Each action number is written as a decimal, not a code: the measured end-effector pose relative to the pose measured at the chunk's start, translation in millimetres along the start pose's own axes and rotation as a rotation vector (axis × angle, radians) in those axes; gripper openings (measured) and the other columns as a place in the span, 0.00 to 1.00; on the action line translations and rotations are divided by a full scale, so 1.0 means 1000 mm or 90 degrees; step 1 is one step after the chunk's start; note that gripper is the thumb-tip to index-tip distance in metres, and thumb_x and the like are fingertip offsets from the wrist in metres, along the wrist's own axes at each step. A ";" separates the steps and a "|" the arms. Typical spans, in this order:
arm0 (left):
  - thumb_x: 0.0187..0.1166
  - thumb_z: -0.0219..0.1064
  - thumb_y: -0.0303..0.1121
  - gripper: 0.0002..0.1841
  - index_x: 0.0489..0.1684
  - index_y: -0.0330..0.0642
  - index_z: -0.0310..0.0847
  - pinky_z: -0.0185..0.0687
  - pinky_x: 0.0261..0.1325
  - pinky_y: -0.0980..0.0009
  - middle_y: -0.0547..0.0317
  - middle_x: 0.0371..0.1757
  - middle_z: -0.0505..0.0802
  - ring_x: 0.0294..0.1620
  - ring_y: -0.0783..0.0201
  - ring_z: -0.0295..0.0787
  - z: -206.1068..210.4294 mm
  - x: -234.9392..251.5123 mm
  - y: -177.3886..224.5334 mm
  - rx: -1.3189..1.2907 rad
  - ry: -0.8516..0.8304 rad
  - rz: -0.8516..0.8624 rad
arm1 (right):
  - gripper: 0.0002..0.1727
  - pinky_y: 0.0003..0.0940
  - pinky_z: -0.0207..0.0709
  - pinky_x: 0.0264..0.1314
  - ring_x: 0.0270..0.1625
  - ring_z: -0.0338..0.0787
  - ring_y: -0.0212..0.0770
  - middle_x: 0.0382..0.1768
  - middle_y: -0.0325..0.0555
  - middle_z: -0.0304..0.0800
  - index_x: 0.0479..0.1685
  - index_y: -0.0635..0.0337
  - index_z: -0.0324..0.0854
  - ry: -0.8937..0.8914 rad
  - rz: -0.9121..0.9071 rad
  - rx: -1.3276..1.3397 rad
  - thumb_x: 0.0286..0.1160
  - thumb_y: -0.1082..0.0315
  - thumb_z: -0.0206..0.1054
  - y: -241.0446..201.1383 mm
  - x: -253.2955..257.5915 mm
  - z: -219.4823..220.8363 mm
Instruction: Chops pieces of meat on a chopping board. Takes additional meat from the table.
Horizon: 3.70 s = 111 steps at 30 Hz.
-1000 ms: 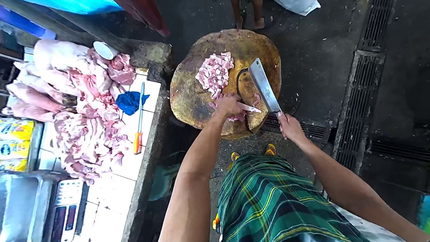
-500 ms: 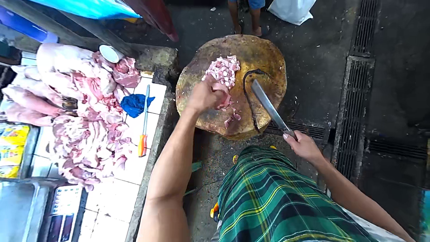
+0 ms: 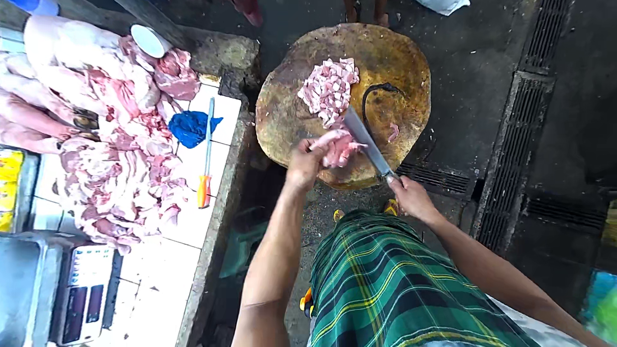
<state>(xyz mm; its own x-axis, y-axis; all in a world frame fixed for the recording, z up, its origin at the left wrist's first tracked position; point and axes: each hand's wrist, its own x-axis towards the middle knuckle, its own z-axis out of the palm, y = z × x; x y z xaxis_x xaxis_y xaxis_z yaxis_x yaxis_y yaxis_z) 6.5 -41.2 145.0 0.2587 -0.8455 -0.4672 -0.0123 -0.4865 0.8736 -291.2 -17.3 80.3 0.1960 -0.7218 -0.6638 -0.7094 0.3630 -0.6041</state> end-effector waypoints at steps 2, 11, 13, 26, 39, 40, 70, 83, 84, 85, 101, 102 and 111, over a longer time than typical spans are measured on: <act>0.81 0.70 0.37 0.20 0.65 0.33 0.80 0.91 0.51 0.53 0.45 0.47 0.93 0.43 0.56 0.93 0.006 0.011 -0.063 0.121 0.037 -0.056 | 0.40 0.52 0.86 0.29 0.23 0.87 0.48 0.26 0.49 0.85 0.56 0.56 0.80 0.031 0.003 -0.013 0.85 0.27 0.43 0.007 -0.006 -0.003; 0.76 0.74 0.48 0.25 0.68 0.44 0.83 0.88 0.60 0.44 0.48 0.52 0.95 0.52 0.52 0.94 0.013 0.012 -0.093 0.253 0.125 -0.114 | 0.30 0.39 0.76 0.16 0.16 0.79 0.36 0.17 0.39 0.78 0.53 0.59 0.81 0.267 -0.397 -0.080 0.91 0.40 0.48 -0.041 -0.050 0.006; 0.77 0.73 0.43 0.22 0.65 0.43 0.84 0.89 0.59 0.44 0.48 0.50 0.95 0.50 0.52 0.94 0.014 0.014 -0.097 0.257 0.135 -0.105 | 0.31 0.38 0.77 0.16 0.16 0.79 0.35 0.18 0.39 0.79 0.55 0.60 0.81 0.273 -0.430 -0.089 0.90 0.40 0.49 -0.041 -0.043 0.014; 0.74 0.73 0.39 0.18 0.60 0.45 0.87 0.85 0.60 0.41 0.49 0.51 0.95 0.53 0.50 0.92 0.012 0.014 -0.099 0.244 0.141 -0.119 | 0.29 0.41 0.77 0.18 0.17 0.80 0.38 0.17 0.38 0.77 0.50 0.57 0.80 0.204 -0.301 -0.110 0.91 0.40 0.48 -0.060 -0.052 -0.004; 0.77 0.75 0.39 0.19 0.63 0.42 0.86 0.92 0.57 0.55 0.52 0.50 0.95 0.48 0.60 0.95 0.021 0.027 -0.066 0.146 0.033 -0.051 | 0.38 0.62 0.82 0.41 0.37 0.90 0.57 0.31 0.54 0.86 0.51 0.58 0.81 0.066 -0.016 -0.194 0.89 0.31 0.40 -0.018 -0.025 -0.019; 0.78 0.74 0.44 0.20 0.63 0.44 0.87 0.91 0.58 0.49 0.51 0.49 0.96 0.48 0.57 0.95 0.017 0.029 -0.076 0.238 0.042 -0.043 | 0.37 0.60 0.82 0.39 0.34 0.89 0.55 0.29 0.52 0.84 0.51 0.56 0.81 0.082 -0.028 -0.188 0.89 0.32 0.40 -0.020 -0.030 -0.019; 0.82 0.67 0.42 0.12 0.47 0.46 0.93 0.81 0.70 0.56 0.54 0.55 0.94 0.62 0.52 0.88 0.018 0.043 -0.163 0.516 0.181 0.463 | 0.38 0.60 0.84 0.45 0.42 0.92 0.56 0.34 0.54 0.88 0.57 0.57 0.81 0.018 -0.040 -0.292 0.89 0.32 0.39 -0.030 -0.019 0.016; 0.79 0.68 0.38 0.12 0.46 0.41 0.92 0.84 0.66 0.55 0.49 0.52 0.94 0.60 0.50 0.89 0.015 0.040 -0.166 0.455 0.246 0.487 | 0.34 0.49 0.84 0.27 0.24 0.87 0.46 0.22 0.45 0.84 0.53 0.59 0.80 0.146 -0.259 -0.241 0.89 0.35 0.46 -0.039 -0.025 0.037; 0.81 0.66 0.41 0.13 0.48 0.42 0.92 0.82 0.69 0.52 0.49 0.53 0.94 0.61 0.49 0.88 0.016 0.044 -0.167 0.489 0.223 0.479 | 0.36 0.56 0.86 0.37 0.33 0.91 0.53 0.28 0.50 0.86 0.53 0.58 0.80 0.072 -0.156 -0.303 0.89 0.33 0.42 -0.036 -0.020 0.036; 0.82 0.65 0.44 0.15 0.48 0.44 0.92 0.80 0.70 0.51 0.50 0.54 0.94 0.62 0.48 0.88 0.016 0.047 -0.168 0.516 0.212 0.472 | 0.38 0.59 0.85 0.42 0.39 0.92 0.56 0.32 0.53 0.88 0.54 0.57 0.80 0.032 -0.089 -0.330 0.89 0.31 0.38 -0.036 -0.018 0.033; 0.76 0.68 0.35 0.09 0.42 0.39 0.91 0.82 0.67 0.57 0.48 0.51 0.94 0.60 0.50 0.88 0.002 0.029 -0.157 0.375 0.279 0.502 | 0.35 0.42 0.81 0.20 0.18 0.83 0.39 0.18 0.42 0.81 0.52 0.62 0.82 0.208 -0.361 -0.163 0.89 0.37 0.47 -0.047 -0.034 0.041; 0.77 0.67 0.37 0.11 0.43 0.40 0.91 0.82 0.66 0.55 0.48 0.51 0.94 0.59 0.49 0.88 0.005 0.034 -0.159 0.406 0.255 0.514 | 0.34 0.49 0.84 0.27 0.24 0.88 0.47 0.22 0.46 0.84 0.52 0.59 0.80 0.126 -0.244 -0.244 0.89 0.35 0.46 -0.042 -0.027 0.043; 0.82 0.65 0.46 0.16 0.51 0.45 0.92 0.74 0.76 0.51 0.54 0.59 0.94 0.67 0.51 0.85 -0.001 0.043 -0.165 0.454 0.160 0.449 | 0.36 0.57 0.81 0.37 0.33 0.88 0.53 0.26 0.50 0.83 0.49 0.55 0.80 0.079 -0.033 -0.256 0.90 0.32 0.39 -0.050 -0.032 0.005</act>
<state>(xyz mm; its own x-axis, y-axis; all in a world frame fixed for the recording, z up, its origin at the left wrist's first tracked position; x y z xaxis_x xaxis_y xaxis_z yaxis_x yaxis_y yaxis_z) 20.9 2.3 -18.8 0.1638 -0.9587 0.2327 -0.7872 0.0151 0.6165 -258.8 -8.8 129.6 0.1734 -0.8075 -0.5638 -0.9131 0.0827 -0.3992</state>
